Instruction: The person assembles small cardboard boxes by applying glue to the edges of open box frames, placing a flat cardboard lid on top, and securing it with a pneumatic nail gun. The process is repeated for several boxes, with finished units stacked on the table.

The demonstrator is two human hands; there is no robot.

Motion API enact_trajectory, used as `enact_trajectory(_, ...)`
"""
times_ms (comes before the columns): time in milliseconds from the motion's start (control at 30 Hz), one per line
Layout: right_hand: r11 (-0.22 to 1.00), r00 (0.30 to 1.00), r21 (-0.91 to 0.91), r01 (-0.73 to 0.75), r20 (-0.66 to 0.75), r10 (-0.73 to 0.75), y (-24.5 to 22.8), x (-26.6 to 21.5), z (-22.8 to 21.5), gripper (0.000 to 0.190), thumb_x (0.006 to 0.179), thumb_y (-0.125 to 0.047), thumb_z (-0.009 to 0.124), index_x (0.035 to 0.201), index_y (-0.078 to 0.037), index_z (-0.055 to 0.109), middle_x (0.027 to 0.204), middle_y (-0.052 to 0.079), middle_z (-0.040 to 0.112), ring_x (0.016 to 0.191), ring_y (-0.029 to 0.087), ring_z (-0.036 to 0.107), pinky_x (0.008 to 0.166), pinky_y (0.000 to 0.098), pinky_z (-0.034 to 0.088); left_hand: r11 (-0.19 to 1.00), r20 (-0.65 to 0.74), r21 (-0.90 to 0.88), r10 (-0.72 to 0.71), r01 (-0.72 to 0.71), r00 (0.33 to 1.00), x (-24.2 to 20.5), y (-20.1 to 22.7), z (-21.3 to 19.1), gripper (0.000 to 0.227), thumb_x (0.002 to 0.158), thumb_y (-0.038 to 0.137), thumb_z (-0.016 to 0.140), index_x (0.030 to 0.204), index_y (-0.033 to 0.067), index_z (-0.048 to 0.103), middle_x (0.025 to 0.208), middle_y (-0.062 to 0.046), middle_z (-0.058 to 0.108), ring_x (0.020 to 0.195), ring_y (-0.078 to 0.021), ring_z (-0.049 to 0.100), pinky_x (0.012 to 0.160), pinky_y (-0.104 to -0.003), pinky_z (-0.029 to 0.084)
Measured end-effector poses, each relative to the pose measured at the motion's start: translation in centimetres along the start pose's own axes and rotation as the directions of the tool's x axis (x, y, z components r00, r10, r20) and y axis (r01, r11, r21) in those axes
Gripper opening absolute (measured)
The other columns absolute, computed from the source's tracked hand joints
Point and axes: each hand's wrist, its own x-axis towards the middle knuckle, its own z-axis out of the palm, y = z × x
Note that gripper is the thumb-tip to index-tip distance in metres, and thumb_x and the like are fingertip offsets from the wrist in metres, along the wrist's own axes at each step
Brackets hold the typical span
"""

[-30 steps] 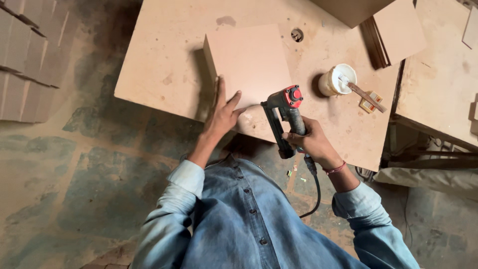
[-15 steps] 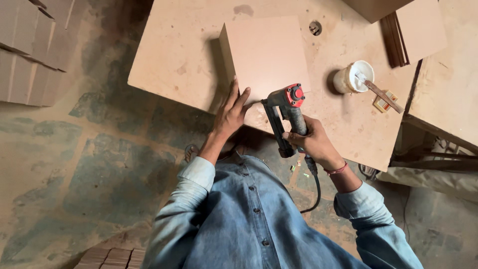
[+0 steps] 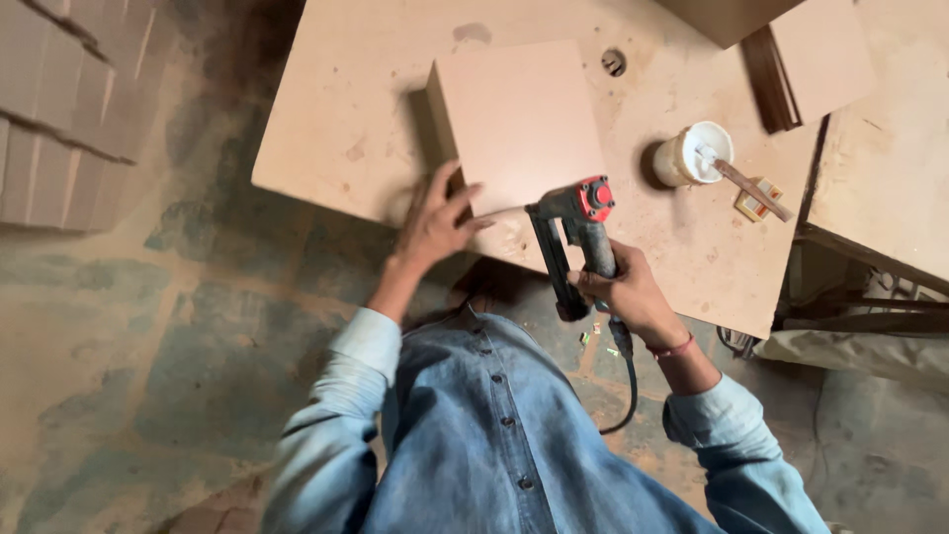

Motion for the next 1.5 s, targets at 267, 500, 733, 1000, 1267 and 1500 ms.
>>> enact_trajectory(267, 0.979, 0.992, 0.197, -0.057, -0.097, 0.078, 5.0, -2.1, -3.2, 0.031, 0.085, -0.005, 0.075, 0.114, -0.002, 0.066, 0.064, 0.001, 0.057, 0.052, 0.009, 0.049, 0.046, 0.0269, 0.036, 0.972, 0.471, 0.178, 0.055, -0.156, 0.880, 16.5, -6.0, -5.3, 0.119, 0.050, 0.064, 0.088, 0.156, 0.0340, 0.043, 0.171, -0.014, 0.017, 0.158, -0.0332, 0.014, 0.128, -0.055, 0.015)
enact_trajectory(500, 0.929, 0.962, 0.368, -0.027, -0.241, 0.124, 8.6, -3.5, -4.3, 0.027, 0.087, -0.003, 0.078, 0.106, 0.007, 0.063, 0.068, 0.002, 0.060, 0.054, 0.011, 0.054, 0.046, 0.0275, 0.038, 0.908, 0.219, 0.418, -0.072, -0.027, 0.973, 7.8, -1.2, -3.6, 0.122, 0.049, 0.072, 0.087, 0.150, 0.0142, 0.052, 0.161, -0.028, 0.032, 0.148, -0.0442, 0.028, 0.121, -0.063, 0.024)
enact_trajectory(733, 0.893, 0.947, 0.449, -0.036, -0.269, 0.174, 9.1, -5.7, -4.9, 0.047, 0.083, -0.004, 0.076, 0.129, -0.002, 0.064, 0.067, 0.001, 0.058, 0.052, 0.009, 0.054, 0.045, 0.0257, 0.037, 0.903, 0.074, 0.429, -0.054, 0.017, 0.996, -1.0, 8.8, 2.4, 0.083, 0.078, 0.060, 0.073, 0.138, 0.0037, 0.061, 0.153, -0.029, 0.037, 0.142, -0.0481, 0.033, 0.112, -0.072, 0.026)
enact_trajectory(1000, 0.924, 0.975, 0.371, -0.095, -0.151, 0.161, 6.8, -6.9, -1.8, 0.049, 0.085, -0.007, 0.078, 0.131, -0.003, 0.065, 0.068, 0.000, 0.056, 0.055, 0.008, 0.052, 0.047, 0.0254, 0.037, 0.895, 0.123, 0.047, 0.436, -0.444, 0.891, 0.0, 6.5, 2.5, 0.032, 0.098, 0.010, 0.062, 0.128, 0.0041, 0.068, 0.140, -0.015, 0.064, 0.135, -0.0300, 0.058, 0.115, -0.044, 0.043)
enact_trajectory(1267, 0.944, 0.973, 0.293, -0.151, -0.126, 0.195, 5.8, -6.4, 1.2, 0.038, 0.086, -0.005, 0.077, 0.122, 0.001, 0.064, 0.067, 0.002, 0.058, 0.054, 0.010, 0.053, 0.046, 0.0273, 0.037, 0.907, 0.101, 0.029, 0.416, -0.421, 0.904, -0.3, 6.4, 3.2, 0.031, 0.098, 0.010, 0.061, 0.128, 0.0048, 0.069, 0.141, -0.014, 0.065, 0.137, -0.0286, 0.057, 0.116, -0.044, 0.043)
enact_trajectory(1500, 0.942, 0.965, 0.313, -0.123, -0.184, 0.187, 5.0, -6.6, 2.8, 0.040, 0.085, -0.005, 0.075, 0.123, -0.006, 0.064, 0.064, 0.001, 0.056, 0.052, 0.008, 0.050, 0.044, 0.0260, 0.036, 0.907, 0.105, 0.007, 0.419, -0.422, 0.902, -0.3, 6.2, 3.0, 0.031, 0.099, 0.012, 0.062, 0.128, 0.0044, 0.070, 0.141, -0.014, 0.065, 0.137, -0.0291, 0.057, 0.116, -0.044, 0.043)
